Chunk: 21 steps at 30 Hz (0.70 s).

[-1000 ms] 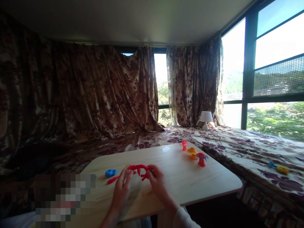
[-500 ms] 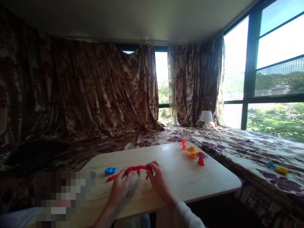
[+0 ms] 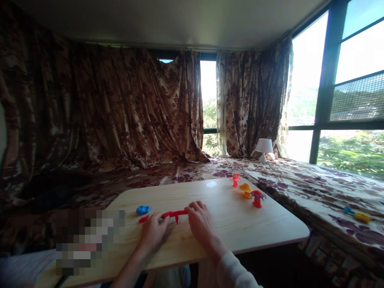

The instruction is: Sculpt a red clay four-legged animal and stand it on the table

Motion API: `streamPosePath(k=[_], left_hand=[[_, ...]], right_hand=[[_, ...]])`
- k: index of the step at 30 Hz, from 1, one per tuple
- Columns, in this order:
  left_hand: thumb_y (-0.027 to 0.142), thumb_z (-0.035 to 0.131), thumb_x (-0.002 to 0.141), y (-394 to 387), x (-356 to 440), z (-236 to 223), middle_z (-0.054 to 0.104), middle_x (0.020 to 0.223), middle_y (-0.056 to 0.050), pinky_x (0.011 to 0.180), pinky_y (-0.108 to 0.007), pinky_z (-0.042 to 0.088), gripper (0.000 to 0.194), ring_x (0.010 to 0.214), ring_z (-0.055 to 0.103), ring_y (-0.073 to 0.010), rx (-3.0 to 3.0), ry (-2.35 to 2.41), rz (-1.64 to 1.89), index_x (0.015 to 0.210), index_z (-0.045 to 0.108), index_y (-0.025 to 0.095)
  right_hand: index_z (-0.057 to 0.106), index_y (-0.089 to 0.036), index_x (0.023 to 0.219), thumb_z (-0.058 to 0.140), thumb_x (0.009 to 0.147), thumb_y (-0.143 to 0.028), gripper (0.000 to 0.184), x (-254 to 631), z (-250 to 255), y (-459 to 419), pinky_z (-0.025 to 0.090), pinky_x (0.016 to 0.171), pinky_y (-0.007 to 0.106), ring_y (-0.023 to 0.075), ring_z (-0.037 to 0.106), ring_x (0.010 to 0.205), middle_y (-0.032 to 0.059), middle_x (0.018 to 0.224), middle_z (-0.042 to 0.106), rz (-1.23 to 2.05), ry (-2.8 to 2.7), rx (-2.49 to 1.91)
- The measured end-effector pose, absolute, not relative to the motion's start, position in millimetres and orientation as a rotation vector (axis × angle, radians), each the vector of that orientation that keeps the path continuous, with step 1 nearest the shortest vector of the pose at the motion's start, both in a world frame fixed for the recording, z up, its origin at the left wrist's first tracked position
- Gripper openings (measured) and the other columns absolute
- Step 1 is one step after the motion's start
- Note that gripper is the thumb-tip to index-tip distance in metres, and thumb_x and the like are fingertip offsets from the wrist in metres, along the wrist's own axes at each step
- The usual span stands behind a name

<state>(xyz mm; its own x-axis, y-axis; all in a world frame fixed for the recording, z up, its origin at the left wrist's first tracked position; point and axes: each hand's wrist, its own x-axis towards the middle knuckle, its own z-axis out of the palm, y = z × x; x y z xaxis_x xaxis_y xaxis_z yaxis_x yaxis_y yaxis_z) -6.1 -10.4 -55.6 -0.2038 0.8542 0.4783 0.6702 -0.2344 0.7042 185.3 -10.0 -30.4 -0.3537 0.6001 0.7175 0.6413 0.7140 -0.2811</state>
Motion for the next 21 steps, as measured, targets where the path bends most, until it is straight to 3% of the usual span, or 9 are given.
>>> streamPosePath(k=[5,8,12,21], left_hand=[[0.033,0.059,0.087,-12.9,-4.5,-53.7,0.066,0.103,-0.004,0.087,-0.042,0.049,0.020,0.096,0.062,-0.0185,1.928,1.915,1.335,0.096,0.063,0.016],[0.034,0.058,0.088,-13.6,-4.2,-52.9,0.066,0.103,-0.004,0.087,-0.042,0.049,0.020,0.095,0.062,-0.0184,1.931,1.937,1.332,0.096,0.063,0.016],[0.033,0.058,0.088,-14.7,-3.7,-51.7,0.066,0.103,-0.004,0.087,-0.042,0.049,0.020,0.095,0.062,-0.0182,1.920,1.926,1.335,0.096,0.063,0.016],[0.032,0.059,0.088,-15.5,-3.4,-52.7,0.067,0.099,-0.003,0.083,-0.040,0.051,0.019,0.089,0.063,-0.0167,1.737,1.840,1.427,0.095,0.063,0.016]], right_hand=[[0.066,-0.022,0.110,0.049,0.086,-0.006,0.034,188.3,-39.7,-5.1,0.047,0.084,0.037,0.0235,0.056,0.095,0.0083,0.101,0.068,-0.012,-2.013,-0.939],[0.061,-0.019,0.114,0.052,0.091,-0.014,0.025,192.5,-48.7,2.2,0.049,0.086,0.040,0.0220,0.059,0.099,0.0077,0.107,0.065,0.039,-1.946,-0.971],[0.060,-0.017,0.109,0.055,0.094,-0.030,0.020,197.8,-58.9,11.4,0.053,0.079,0.038,0.0177,0.064,0.089,0.0049,0.106,0.064,0.129,-1.892,-1.027],[0.062,-0.016,0.101,0.055,0.095,-0.030,0.017,198.3,-61.9,13.5,0.054,0.071,0.033,0.0147,0.064,0.078,0.0031,0.096,0.066,0.280,-1.892,-0.995]])
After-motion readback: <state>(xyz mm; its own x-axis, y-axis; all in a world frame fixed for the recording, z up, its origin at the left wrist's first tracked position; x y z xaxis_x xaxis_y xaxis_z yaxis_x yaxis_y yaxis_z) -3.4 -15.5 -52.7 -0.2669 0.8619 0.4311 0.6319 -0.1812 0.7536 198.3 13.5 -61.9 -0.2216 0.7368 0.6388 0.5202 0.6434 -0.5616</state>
